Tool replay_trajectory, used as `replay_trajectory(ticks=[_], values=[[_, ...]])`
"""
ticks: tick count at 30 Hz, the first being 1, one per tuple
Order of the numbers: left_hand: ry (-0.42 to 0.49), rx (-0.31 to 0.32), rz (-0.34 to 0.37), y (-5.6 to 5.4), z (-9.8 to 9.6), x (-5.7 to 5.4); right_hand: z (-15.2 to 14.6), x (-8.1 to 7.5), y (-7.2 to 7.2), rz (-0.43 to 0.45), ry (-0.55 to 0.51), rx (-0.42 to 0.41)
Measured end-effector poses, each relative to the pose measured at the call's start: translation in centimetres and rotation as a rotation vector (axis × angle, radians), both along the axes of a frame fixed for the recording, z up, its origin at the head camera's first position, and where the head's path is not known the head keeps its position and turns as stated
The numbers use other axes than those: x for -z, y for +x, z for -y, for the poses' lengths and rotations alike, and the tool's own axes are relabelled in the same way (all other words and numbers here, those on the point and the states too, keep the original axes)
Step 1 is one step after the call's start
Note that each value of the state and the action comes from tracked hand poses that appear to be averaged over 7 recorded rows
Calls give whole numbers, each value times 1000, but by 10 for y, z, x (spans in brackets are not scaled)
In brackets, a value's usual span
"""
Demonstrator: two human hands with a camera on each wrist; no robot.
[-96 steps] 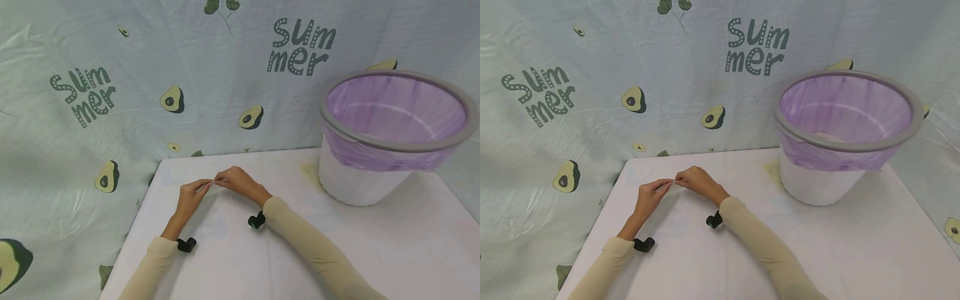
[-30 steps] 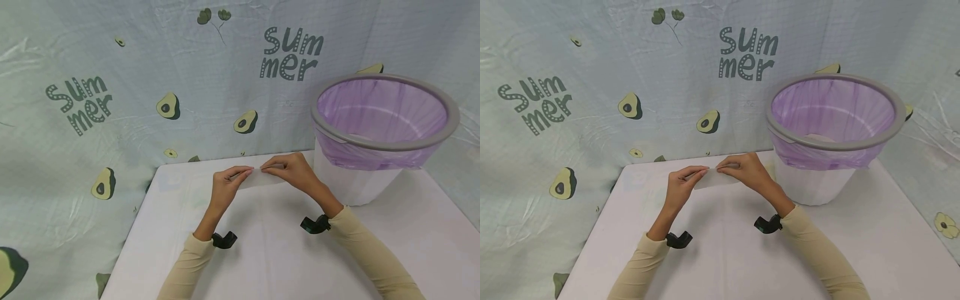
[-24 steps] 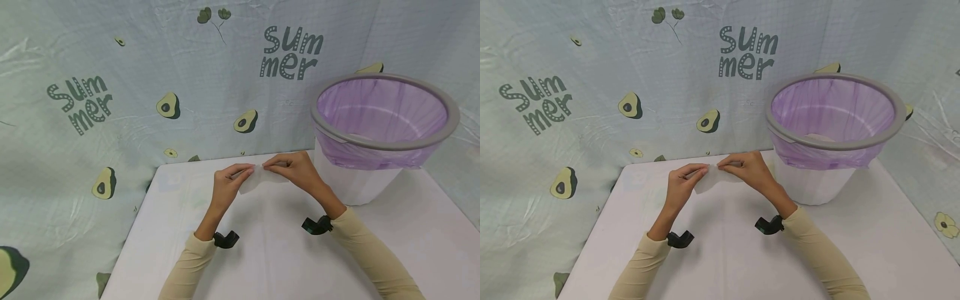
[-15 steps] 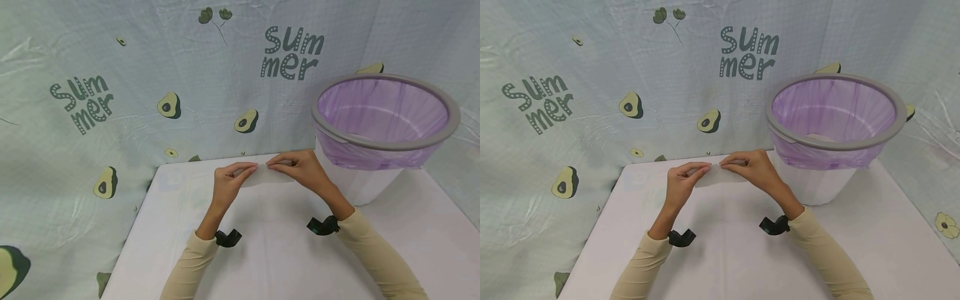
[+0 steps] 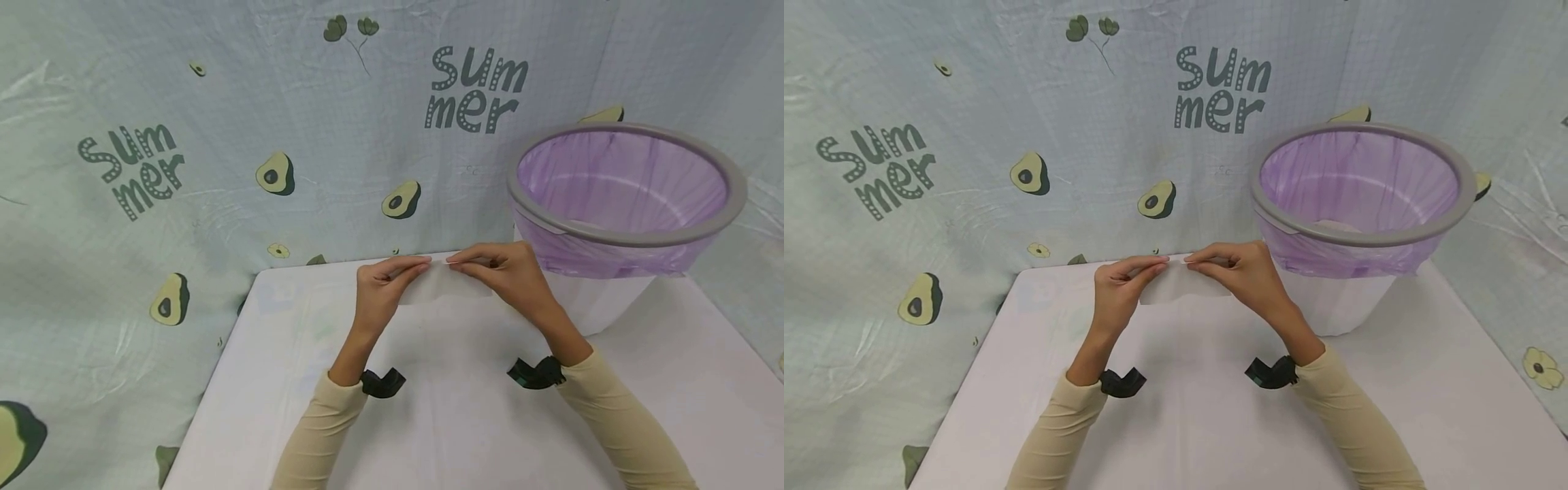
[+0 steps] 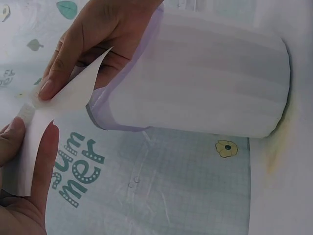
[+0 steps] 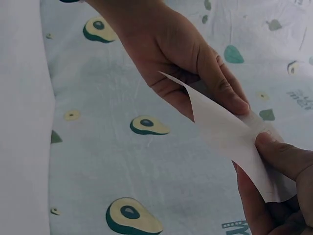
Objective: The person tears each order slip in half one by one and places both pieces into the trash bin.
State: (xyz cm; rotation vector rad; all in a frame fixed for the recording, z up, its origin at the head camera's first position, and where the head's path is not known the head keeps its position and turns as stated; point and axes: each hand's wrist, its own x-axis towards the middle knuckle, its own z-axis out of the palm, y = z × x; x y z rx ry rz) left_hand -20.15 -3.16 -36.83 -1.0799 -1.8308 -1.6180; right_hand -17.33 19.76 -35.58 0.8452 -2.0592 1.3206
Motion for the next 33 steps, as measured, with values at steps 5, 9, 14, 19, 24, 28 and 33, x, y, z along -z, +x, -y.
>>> replay_trajectory(ticks=[5, 9, 14, 19, 24, 28, 33], values=[[27, 38, -8, 0, -7, -8, -6, -8, 7, 4, -28, 28], [52, 41, 3, -1, -9, -15, -13, -15, 12, -8, -57, 46], [50, 64, -20, -2, -12, -23, -20, -23, 14, -38, -34, 26], [48, 89, -33, -1, -19, -30, -23, -28, 19, -58, -26, 35], [48, 96, -48, 0, -29, -39, -30, -33, 24, -117, 9, 86], [58, 107, -51, 2, -36, -46, -39, -39, 31, -137, 30, 140], [61, 113, -63, 4, -44, -53, -47, -46, 42, -151, 26, 213]])
